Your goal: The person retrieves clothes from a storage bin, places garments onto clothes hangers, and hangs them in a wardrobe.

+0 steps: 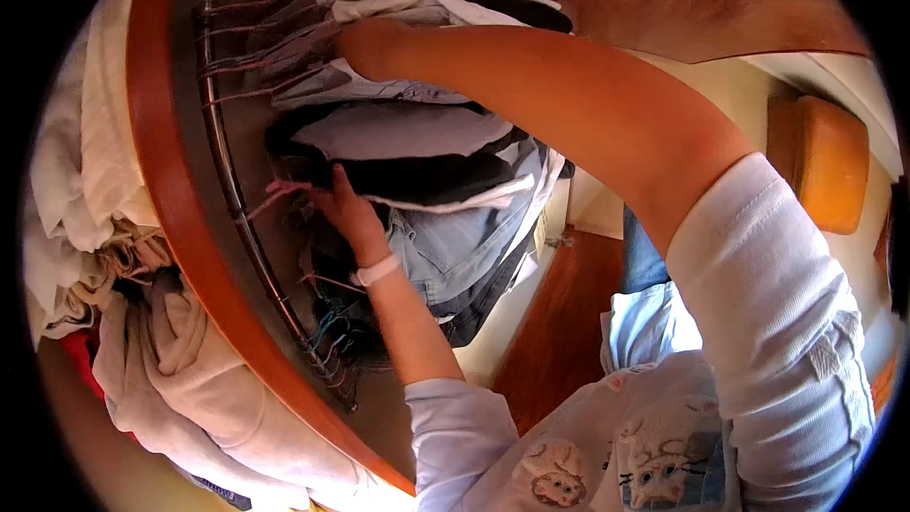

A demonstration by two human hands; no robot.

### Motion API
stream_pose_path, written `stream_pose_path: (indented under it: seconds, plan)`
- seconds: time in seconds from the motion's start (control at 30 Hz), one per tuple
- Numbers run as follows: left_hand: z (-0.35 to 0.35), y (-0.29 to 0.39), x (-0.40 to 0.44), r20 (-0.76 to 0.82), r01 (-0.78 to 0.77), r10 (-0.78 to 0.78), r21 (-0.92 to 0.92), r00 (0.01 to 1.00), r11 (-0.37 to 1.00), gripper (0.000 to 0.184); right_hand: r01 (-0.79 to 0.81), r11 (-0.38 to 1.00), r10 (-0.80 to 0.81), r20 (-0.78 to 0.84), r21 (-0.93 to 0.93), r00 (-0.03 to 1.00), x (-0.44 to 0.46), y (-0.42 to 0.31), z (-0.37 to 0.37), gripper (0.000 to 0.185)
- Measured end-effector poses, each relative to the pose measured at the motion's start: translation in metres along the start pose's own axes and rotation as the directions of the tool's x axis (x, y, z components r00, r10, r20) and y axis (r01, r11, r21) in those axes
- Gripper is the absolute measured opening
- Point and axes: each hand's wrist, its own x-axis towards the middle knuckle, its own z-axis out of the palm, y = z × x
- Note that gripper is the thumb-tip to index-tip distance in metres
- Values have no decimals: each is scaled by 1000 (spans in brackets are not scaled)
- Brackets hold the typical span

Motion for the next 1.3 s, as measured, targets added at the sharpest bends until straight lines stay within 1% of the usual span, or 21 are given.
stream_pose_path:
  seconds: [0.03, 0.07, 0.1, 0.17, 0.23, 0.27, 0.3, 0.4, 0.47, 0.53, 0.6, 0.63, 0.7, 0.77, 0.83, 0.93, 1.03, 1.13, 1.17, 1.23, 1.3]
  plan:
    - [11, 6, 11, 78, -89, 68, 309, 995, 947, 60, -37, 998, 39, 33, -53, 999, -3, 9, -3, 27]
    - [25, 13, 23, 84, -95, 72, 302, 994, 948, 60, -60, 995, 64, 43, -84, 997, -9, 18, -3, 27]
    - [38, 33, 35, 96, -3, -10, 137, 995, 991, 61, -83, 990, 89, 53, -115, 995, -15, 27, -5, 27]
    - [57, 64, 54, 136, 87, -79, -54, 988, 995, 63, 76, 948, -188, -354, -308, 916, -48, 29, 1, 32]
    - [73, 90, 71, 150, 294, -276, -115, 949, 949, 68, 117, 978, -171, -341, -174, 924, -103, 9, -17, 33]
    - [87, 38, 112, 147, 237, -226, -66, 963, 969, 76, 123, 992, -123, -224, -14, 967, -131, 0, -24, 27]
    - [95, 53, 115, 163, 226, -208, -101, 964, 969, 76, 207, 976, -218, -233, -71, 948, -165, -10, -34, 24]
    - [102, 100, 106, 215, 353, -313, -179, 925, 919, 80, 472, 876, -420, -321, 104, 849, -273, -43, -108, 28]
    - [102, 123, 86, 121, 152, -130, -203, 984, 967, 69, 581, 774, -414, -493, 253, 766, -336, -67, -172, 23]
    - [120, 148, 34, -200, -58, 23, -172, 980, 983, 61, 745, 559, -421, -651, 363, 632, -383, -84, -210, 18]
    - [162, 174, -51, -279, -314, 257, -184, 925, 931, 54, 832, 440, -345, -792, 337, 504, -422, -108, -228, 13]
    - [182, 198, -96, -204, -414, 371, -239, 906, 879, 52, 868, 388, -326, -835, 309, 443, -440, -116, -234, 14]
    - [205, 254, -172, 98, -614, 686, -371, 721, 697, 44, 898, 360, -320, -870, 254, 374, -468, -124, -246, 15]
    - [199, 319, -220, 158, -689, 862, -538, 482, 485, 40, 903, 381, -330, -883, 200, 335, -482, -144, -251, 16]
    - [211, 377, -241, 1, -817, 987, -561, 160, 133, 39, 905, 402, -335, -897, 140, 288, -510, -151, -260, 18]
    - [219, 469, -243, -179, -905, 984, -416, -14, -88, 36, 897, 439, -363, -902, 55, 233, -557, -160, -278, 22]
    - [232, 584, -243, -266, -968, 963, -251, 54, -15, 31, 882, 468, -346, -931, -61, 119, -625, -152, -307, 26]
    - [246, 659, -209, -237, -959, 930, -93, 281, 267, 28, 841, 511, -399, -916, -175, 51, -671, -151, -324, 29]
    - [250, 675, -196, -217, -924, 901, -9, 376, 383, 29, 870, 488, -447, -876, -68, 182, -688, -150, -332, 30]
    - [262, 706, -177, -106, -895, 896, 74, 431, 439, 32, 876, 481, -500, -811, 31, 303, -715, -148, -345, 31]
    - [284, 735, -167, -42, -916, 916, 26, 399, 400, 32, 812, 580, -424, -827, 67, 371, -737, -145, -360, 27]
